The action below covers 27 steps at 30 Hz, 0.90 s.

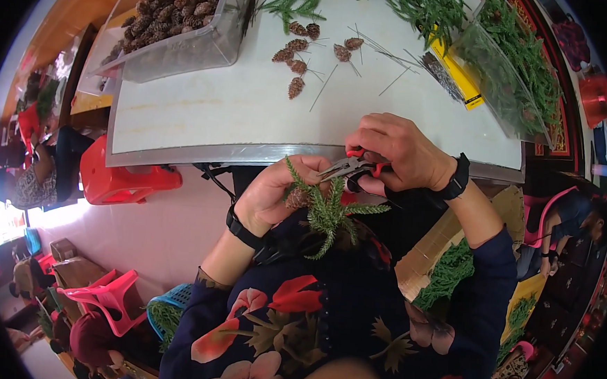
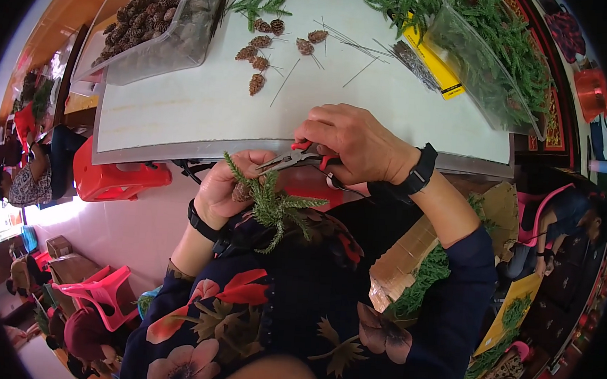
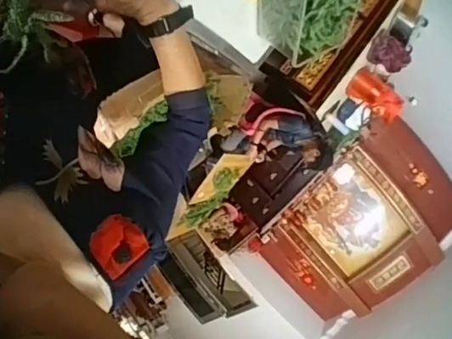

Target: Trimming green stems and attaching small seeds or nuts to them using pliers.

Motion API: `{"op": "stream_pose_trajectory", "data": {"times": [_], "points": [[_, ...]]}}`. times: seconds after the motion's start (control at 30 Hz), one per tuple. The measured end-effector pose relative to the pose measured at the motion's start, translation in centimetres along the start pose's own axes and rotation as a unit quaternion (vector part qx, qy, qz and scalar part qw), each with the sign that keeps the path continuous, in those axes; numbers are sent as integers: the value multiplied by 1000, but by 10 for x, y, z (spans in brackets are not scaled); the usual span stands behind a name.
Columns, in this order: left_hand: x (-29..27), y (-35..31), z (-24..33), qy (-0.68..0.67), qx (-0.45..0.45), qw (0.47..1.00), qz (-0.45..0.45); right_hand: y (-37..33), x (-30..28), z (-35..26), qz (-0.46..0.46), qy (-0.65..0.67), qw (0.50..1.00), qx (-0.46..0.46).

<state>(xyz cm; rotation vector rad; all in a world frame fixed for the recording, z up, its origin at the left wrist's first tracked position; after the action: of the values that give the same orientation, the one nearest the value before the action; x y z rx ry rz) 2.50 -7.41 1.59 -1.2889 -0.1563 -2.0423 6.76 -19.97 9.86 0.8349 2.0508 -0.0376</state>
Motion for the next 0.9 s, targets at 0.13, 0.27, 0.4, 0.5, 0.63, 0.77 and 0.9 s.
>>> {"op": "stream_pose_trajectory", "data": {"times": [0.13,0.27,0.4,0.5,0.63,0.77,0.9], "points": [[4,-3,5,0,14,1000,16,-3,4,2,-18,8,999,36],[-3,-6,20,64,62,992,90,-12,9,8,-21,20,996,90],[-12,-14,38,246,137,942,181,-15,12,4,-42,24,987,150],[-7,-18,47,391,191,869,234,-18,17,4,-55,110,961,249],[19,-24,62,592,307,683,297,-29,29,14,-53,144,937,315],[7,-23,59,522,334,720,312,-29,8,13,41,11,951,307],[-20,-21,51,386,268,814,343,-28,-2,3,71,27,955,287]]}}
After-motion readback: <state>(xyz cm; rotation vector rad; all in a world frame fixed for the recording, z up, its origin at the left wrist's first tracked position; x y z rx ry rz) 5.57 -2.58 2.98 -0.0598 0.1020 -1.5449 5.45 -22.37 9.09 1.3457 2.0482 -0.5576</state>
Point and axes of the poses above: each hand's wrist, its own y-axis towards the middle knuckle, its own x-axis out of the palm, z = x × y, the point moved 8 cm from there along y, towards the middle knuckle, and after that the axes turned 2 degrees about y, right-handed, at the moved point
